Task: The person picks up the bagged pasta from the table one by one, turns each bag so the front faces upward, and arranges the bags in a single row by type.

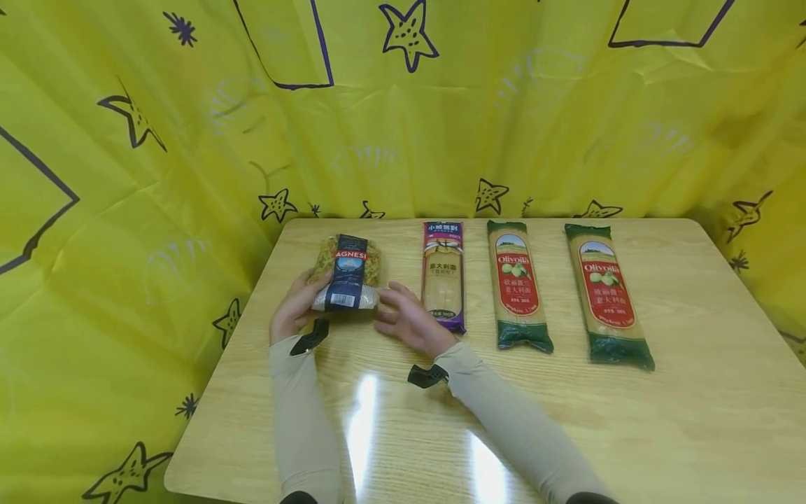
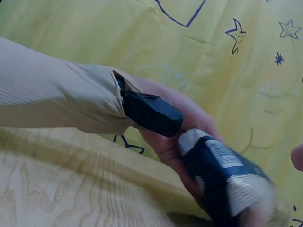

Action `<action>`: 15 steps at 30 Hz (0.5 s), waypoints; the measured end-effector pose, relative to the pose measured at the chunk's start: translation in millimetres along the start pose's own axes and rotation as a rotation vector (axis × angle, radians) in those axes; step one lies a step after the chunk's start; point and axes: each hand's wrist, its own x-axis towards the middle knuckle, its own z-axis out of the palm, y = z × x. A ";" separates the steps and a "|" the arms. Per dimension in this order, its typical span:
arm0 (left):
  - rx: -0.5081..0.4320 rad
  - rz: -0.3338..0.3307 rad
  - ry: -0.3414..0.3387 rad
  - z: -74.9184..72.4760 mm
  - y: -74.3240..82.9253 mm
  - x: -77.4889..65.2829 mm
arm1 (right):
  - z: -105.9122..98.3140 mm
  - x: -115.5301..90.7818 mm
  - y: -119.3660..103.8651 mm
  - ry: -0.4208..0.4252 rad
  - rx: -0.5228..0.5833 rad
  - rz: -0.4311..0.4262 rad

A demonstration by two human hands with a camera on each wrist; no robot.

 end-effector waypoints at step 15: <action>0.068 -0.036 0.014 25.4 4.0 10.6 | 2.5 -2.2 -9.7 -0.031 0.133 -0.075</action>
